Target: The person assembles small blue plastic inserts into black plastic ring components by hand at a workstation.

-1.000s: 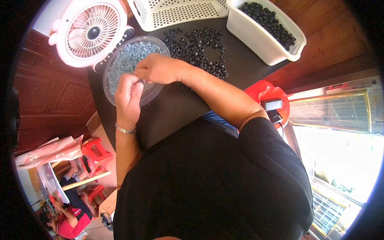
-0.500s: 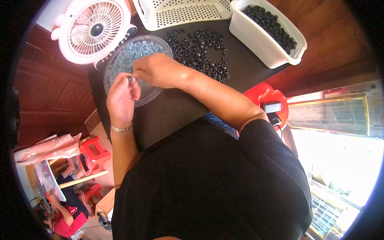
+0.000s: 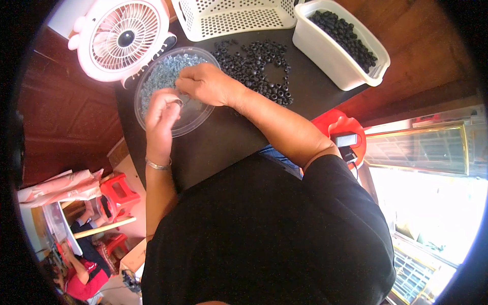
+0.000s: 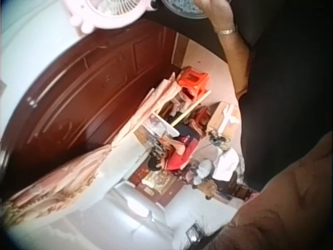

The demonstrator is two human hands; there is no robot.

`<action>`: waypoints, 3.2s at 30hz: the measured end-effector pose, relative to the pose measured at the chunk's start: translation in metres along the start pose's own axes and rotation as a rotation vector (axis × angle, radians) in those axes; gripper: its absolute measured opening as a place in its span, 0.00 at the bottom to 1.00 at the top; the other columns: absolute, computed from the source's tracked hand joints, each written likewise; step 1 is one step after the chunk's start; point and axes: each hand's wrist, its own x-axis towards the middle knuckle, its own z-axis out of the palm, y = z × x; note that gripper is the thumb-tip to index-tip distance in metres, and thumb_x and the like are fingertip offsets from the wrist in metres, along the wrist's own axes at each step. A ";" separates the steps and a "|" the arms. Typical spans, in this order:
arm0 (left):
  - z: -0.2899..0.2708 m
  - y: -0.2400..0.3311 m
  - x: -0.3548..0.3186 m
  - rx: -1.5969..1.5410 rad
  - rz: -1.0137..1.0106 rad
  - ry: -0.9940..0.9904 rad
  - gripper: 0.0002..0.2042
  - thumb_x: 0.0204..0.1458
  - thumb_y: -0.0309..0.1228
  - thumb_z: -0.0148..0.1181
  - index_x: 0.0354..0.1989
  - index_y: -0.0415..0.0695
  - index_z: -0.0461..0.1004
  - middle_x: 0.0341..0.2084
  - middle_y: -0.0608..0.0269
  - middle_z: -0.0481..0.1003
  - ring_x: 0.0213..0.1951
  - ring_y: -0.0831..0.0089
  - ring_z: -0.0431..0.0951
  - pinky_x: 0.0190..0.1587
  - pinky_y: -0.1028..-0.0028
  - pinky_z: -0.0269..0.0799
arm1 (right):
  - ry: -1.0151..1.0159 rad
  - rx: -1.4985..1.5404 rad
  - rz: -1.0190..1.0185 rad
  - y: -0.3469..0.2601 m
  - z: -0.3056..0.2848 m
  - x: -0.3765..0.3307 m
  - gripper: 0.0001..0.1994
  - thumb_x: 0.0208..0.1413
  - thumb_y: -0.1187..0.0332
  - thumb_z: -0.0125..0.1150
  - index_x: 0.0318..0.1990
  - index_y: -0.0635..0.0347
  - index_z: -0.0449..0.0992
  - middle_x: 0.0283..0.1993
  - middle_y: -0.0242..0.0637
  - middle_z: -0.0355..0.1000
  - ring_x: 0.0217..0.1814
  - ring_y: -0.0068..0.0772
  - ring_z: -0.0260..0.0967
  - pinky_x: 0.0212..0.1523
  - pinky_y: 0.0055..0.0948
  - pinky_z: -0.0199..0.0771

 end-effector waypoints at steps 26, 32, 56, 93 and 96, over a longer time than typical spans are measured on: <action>0.006 0.000 -0.003 0.145 0.088 -0.084 0.06 0.57 0.28 0.51 0.33 0.38 0.67 0.30 0.63 0.67 0.30 0.77 0.66 0.35 0.77 0.63 | -0.316 0.188 0.053 0.005 -0.006 0.001 0.20 0.61 0.57 0.47 0.25 0.64 0.71 0.22 0.31 0.66 0.24 0.23 0.61 0.26 0.26 0.65; 0.007 0.003 -0.004 0.129 0.074 -0.045 0.05 0.56 0.27 0.51 0.33 0.38 0.67 0.28 0.62 0.66 0.29 0.75 0.66 0.34 0.76 0.63 | -0.303 0.245 0.203 -0.003 -0.006 -0.002 0.19 0.59 0.56 0.49 0.26 0.64 0.72 0.22 0.33 0.67 0.22 0.25 0.64 0.23 0.25 0.67; -0.016 -0.006 0.001 -0.828 -0.366 -0.055 0.10 0.59 0.38 0.47 0.36 0.43 0.67 0.22 0.65 0.65 0.23 0.74 0.66 0.25 0.77 0.58 | -0.131 0.206 0.041 -0.003 0.008 -0.001 0.11 0.59 0.64 0.52 0.31 0.62 0.71 0.25 0.28 0.67 0.25 0.16 0.60 0.27 0.19 0.62; -0.014 -0.008 0.003 -0.954 -0.367 -0.044 0.10 0.59 0.36 0.46 0.35 0.41 0.66 0.26 0.62 0.66 0.26 0.71 0.66 0.31 0.75 0.61 | 0.062 -0.066 -0.094 -0.006 0.015 -0.007 0.08 0.57 0.68 0.53 0.36 0.65 0.72 0.29 0.39 0.72 0.33 0.28 0.70 0.35 0.29 0.69; -0.018 -0.014 0.002 -1.070 -0.397 -0.079 0.10 0.59 0.36 0.46 0.35 0.41 0.66 0.26 0.61 0.65 0.26 0.71 0.65 0.31 0.75 0.60 | 0.039 -0.055 -0.097 -0.006 0.016 -0.007 0.07 0.57 0.69 0.53 0.36 0.65 0.72 0.30 0.37 0.72 0.34 0.26 0.69 0.36 0.28 0.69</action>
